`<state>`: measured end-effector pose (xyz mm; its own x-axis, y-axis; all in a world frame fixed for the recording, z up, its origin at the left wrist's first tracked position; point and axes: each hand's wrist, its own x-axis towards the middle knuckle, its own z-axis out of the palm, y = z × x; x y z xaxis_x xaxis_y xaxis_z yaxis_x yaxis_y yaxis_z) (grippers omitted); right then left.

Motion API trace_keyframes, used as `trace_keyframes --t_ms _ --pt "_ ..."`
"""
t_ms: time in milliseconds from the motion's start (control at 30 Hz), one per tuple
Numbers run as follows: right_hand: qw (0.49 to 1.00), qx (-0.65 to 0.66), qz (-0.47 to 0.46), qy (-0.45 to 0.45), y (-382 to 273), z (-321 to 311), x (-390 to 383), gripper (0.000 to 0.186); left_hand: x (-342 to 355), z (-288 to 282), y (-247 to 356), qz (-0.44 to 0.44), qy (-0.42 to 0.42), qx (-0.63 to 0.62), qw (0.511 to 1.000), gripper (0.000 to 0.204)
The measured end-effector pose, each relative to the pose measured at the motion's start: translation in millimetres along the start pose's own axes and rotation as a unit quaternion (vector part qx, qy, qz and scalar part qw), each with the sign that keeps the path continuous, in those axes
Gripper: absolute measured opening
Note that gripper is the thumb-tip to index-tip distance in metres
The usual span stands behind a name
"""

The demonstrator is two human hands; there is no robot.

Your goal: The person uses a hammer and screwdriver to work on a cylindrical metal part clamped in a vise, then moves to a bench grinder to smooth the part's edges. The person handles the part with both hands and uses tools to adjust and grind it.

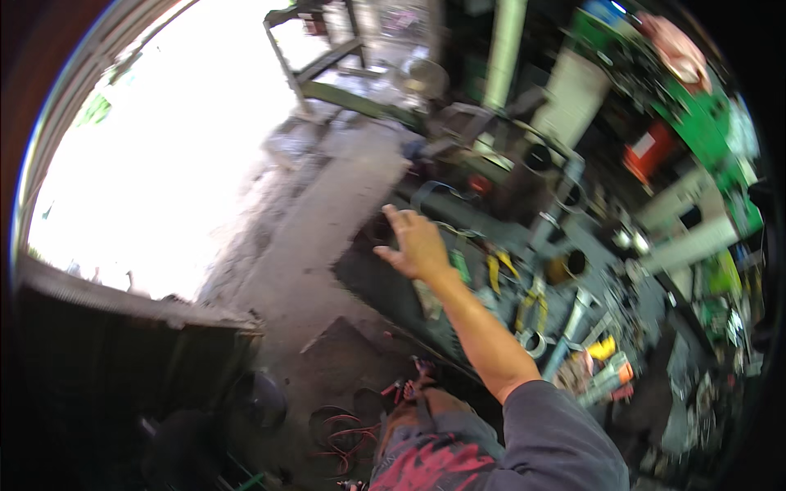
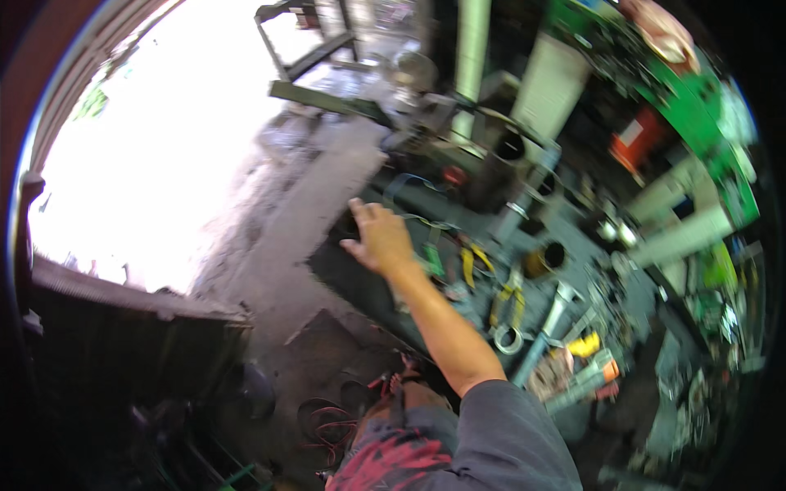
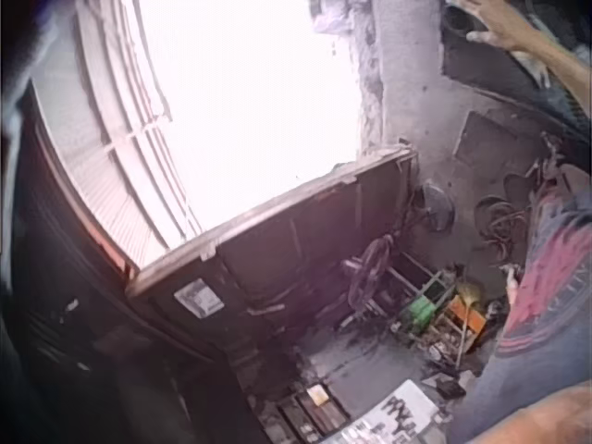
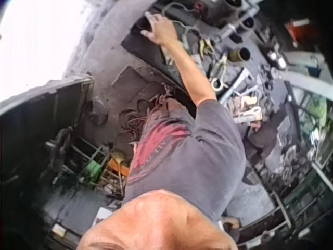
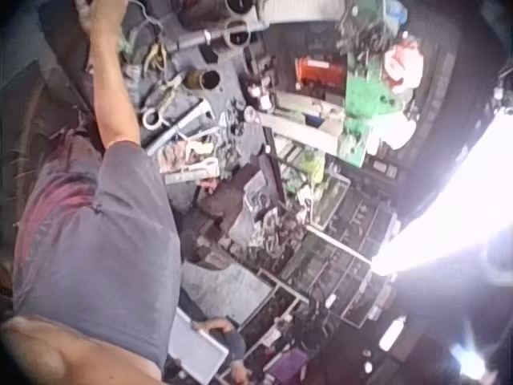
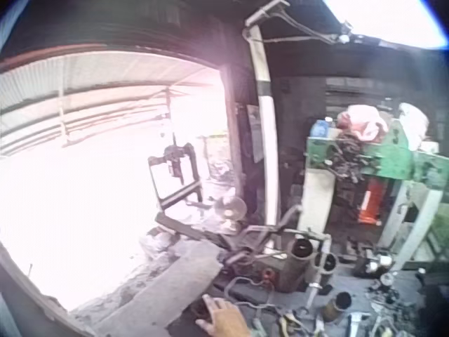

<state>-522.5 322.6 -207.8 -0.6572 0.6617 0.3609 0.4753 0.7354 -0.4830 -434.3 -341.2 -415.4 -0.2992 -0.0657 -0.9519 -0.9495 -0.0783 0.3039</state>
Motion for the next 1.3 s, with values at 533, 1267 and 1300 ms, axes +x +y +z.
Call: trace_keyframes --t_ms 533,1267,1300 --pt "0.908 -0.224 0.25 -0.25 96.0 -142.5 -278.6 0.076 45.0 114.9 137.0 0.099 -0.12 0.102 0.983 0.037" --pt "0.978 -0.159 -0.131 -0.033 -21.1 116.6 -41.8 0.034 44.6 128.9 122.5 0.043 -0.127 0.165 0.977 0.035" --pt "0.979 -0.137 -0.15 -0.022 -20.2 114.6 -49.1 0.035 42.3 136.2 126.4 0.048 -0.13 0.183 0.973 0.034"
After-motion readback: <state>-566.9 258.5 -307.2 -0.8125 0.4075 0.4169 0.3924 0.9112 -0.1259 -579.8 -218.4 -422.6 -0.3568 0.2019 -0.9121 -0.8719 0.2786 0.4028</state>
